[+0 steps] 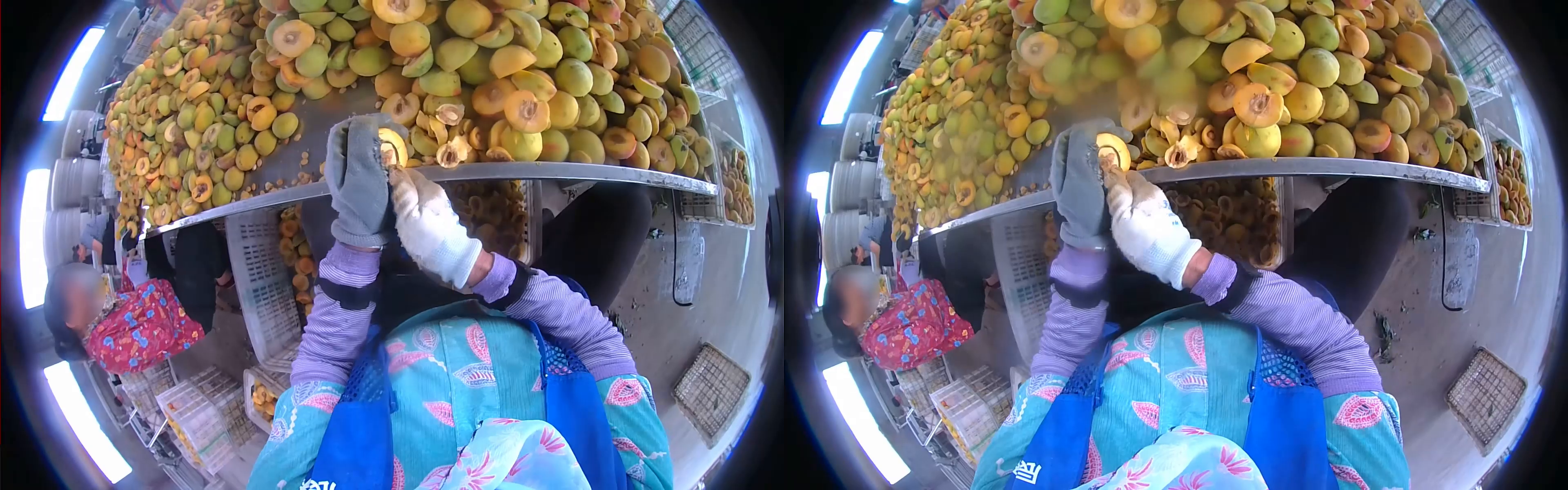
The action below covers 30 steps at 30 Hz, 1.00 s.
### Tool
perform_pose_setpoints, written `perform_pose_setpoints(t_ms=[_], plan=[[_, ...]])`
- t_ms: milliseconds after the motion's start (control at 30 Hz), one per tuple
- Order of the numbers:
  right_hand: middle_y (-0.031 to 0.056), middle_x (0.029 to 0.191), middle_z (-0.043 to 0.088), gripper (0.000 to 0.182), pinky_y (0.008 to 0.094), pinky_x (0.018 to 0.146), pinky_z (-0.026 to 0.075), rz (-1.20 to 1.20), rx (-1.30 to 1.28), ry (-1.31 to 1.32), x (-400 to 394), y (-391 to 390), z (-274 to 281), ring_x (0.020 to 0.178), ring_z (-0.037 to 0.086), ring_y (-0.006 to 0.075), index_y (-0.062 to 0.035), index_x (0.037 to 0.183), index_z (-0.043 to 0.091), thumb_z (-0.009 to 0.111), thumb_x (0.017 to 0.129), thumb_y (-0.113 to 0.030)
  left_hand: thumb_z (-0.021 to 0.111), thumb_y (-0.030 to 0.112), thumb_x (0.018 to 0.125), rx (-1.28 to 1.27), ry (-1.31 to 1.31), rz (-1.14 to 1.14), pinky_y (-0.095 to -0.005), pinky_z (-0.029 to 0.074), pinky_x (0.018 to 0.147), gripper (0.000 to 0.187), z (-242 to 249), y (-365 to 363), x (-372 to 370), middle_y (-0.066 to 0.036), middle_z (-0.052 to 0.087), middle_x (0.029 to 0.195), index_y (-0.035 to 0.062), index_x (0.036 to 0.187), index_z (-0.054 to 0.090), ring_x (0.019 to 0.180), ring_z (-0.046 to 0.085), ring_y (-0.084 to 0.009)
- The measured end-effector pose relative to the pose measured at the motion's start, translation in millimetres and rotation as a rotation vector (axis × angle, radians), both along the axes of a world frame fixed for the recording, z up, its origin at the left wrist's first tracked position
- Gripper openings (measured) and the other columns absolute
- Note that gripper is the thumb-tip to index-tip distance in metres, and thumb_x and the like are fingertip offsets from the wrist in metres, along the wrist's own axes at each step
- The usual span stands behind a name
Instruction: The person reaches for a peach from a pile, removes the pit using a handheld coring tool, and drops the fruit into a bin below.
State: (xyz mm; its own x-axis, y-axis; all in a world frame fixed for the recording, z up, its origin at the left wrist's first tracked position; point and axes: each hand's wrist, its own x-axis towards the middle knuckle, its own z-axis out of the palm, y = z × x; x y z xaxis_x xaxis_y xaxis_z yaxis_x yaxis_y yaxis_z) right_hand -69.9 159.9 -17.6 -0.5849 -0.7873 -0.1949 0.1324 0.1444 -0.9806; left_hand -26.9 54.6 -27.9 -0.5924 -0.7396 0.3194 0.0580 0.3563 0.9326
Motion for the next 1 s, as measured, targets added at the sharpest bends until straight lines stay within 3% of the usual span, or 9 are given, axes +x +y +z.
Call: perform_pose_setpoints(t_ms=[133, 167, 367, 467, 533, 600, 667, 800, 1000], plan=[[0.0223, 0.084, 0.062, 0.030, 0.0400, 0.073, 0.047, -0.214, -0.082, 0.213, 8, -4, -6, 0.077, 0.059, 0.0351, 0.0029, 0.108, 0.057, 0.039, 0.100, -0.021, 0.049, 0.024, 0.100, -0.253, 0.034, 0.195, -0.0267, 0.048, 0.070, 0.024, 7, 10, -12, -0.004, 0.063, 0.089, 0.0028, 0.099, 0.060, 0.077, 0.056, -0.0110], [0.0303, 0.094, 0.060, 0.034, 0.0460, 0.080, 0.045, -0.171, -0.097, 0.259, 5, -1, -5, 0.093, 0.056, 0.0468, 0.0040, 0.108, 0.055, 0.038, 0.100, -0.024, 0.049, 0.024, 0.100, -0.254, 0.032, 0.195, -0.0267, 0.048, 0.070, 0.024, 4, 9, -10, -0.004, 0.063, 0.089, 0.0028, 0.099, 0.060, 0.077, 0.056, -0.0110], [0.0276, 0.091, 0.061, 0.036, 0.0452, 0.078, 0.046, -0.044, -0.054, 0.199, -4, 4, -6, 0.088, 0.058, 0.0431, 0.0029, 0.106, 0.057, 0.037, 0.101, -0.026, 0.058, 0.004, 0.086, -0.353, -0.129, -0.003, -0.0322, 0.051, 0.080, 0.027, 15, -1, -4, -0.015, 0.061, 0.105, -0.0051, 0.112, 0.058, 0.090, 0.062, -0.0235], [0.0205, 0.078, 0.061, 0.041, 0.0425, 0.075, 0.048, 0.137, -0.031, 0.145, -32, 14, 6, 0.078, 0.061, 0.0349, 0.0031, 0.103, 0.057, 0.035, 0.102, -0.032, 0.056, 0.006, 0.088, -0.203, -0.007, -0.116, -0.0313, 0.051, 0.078, 0.025, 28, -1, -7, -0.014, 0.064, 0.099, -0.0027, 0.111, 0.059, 0.088, 0.063, -0.0213], [0.0120, 0.067, 0.057, 0.046, 0.0394, 0.060, 0.048, 0.075, -0.180, 0.211, -30, 9, 8, 0.061, 0.058, 0.0257, -0.0008, 0.095, 0.058, 0.037, 0.102, -0.041, 0.057, 0.008, 0.087, 0.537, -0.092, -0.338, -0.0304, 0.052, 0.074, 0.019, 48, -6, -12, -0.013, 0.065, 0.091, -0.0001, 0.104, 0.063, 0.085, 0.063, -0.0202], [0.0057, 0.062, 0.052, 0.044, 0.0316, 0.045, 0.042, 0.042, 0.083, -0.770, -22, 6, 20, 0.048, 0.049, 0.0183, -0.0069, 0.088, 0.056, 0.048, 0.097, -0.048, 0.060, 0.007, 0.083, 0.300, -0.226, -0.242, -0.0310, 0.051, 0.074, 0.014, 41, -18, -24, -0.012, 0.065, 0.088, 0.0023, 0.095, 0.065, 0.084, 0.064, -0.0222], [-0.0003, 0.055, 0.042, 0.052, 0.0259, 0.037, 0.033, 0.286, -0.425, -1.376, -20, 10, 3, 0.039, 0.040, 0.0116, -0.0118, 0.082, 0.052, 0.050, 0.090, -0.063, 0.063, 0.009, 0.078, 0.059, -0.292, -0.554, -0.0318, 0.050, 0.073, 0.012, 44, -37, -26, -0.010, 0.065, 0.086, 0.0044, 0.088, 0.066, 0.080, 0.064, -0.0240], [-0.0017, 0.055, 0.040, 0.048, 0.0263, 0.038, 0.033, 0.181, -0.362, -1.233, -10, 15, 1, 0.039, 0.037, 0.0120, -0.0125, 0.084, 0.052, 0.053, 0.090, -0.060, 0.062, 0.010, 0.079, -0.624, -0.240, -0.842, -0.0313, 0.050, 0.070, 0.010, 32, -53, -38, -0.008, 0.065, 0.084, 0.0060, 0.087, 0.066, 0.077, 0.063, -0.0225], [-0.0022, 0.056, 0.041, 0.045, 0.0266, 0.044, 0.033, 0.315, -0.523, -1.474, -17, 13, -1, 0.042, 0.038, 0.0115, -0.0125, 0.085, 0.053, 0.049, 0.094, -0.057, 0.049, 0.023, 0.094, 0.223, -0.122, -0.443, -0.0277, 0.050, 0.070, 0.030, 29, -14, -25, -0.010, 0.068, 0.084, -0.0001, 0.086, 0.067, 0.078, 0.063, -0.0149]])
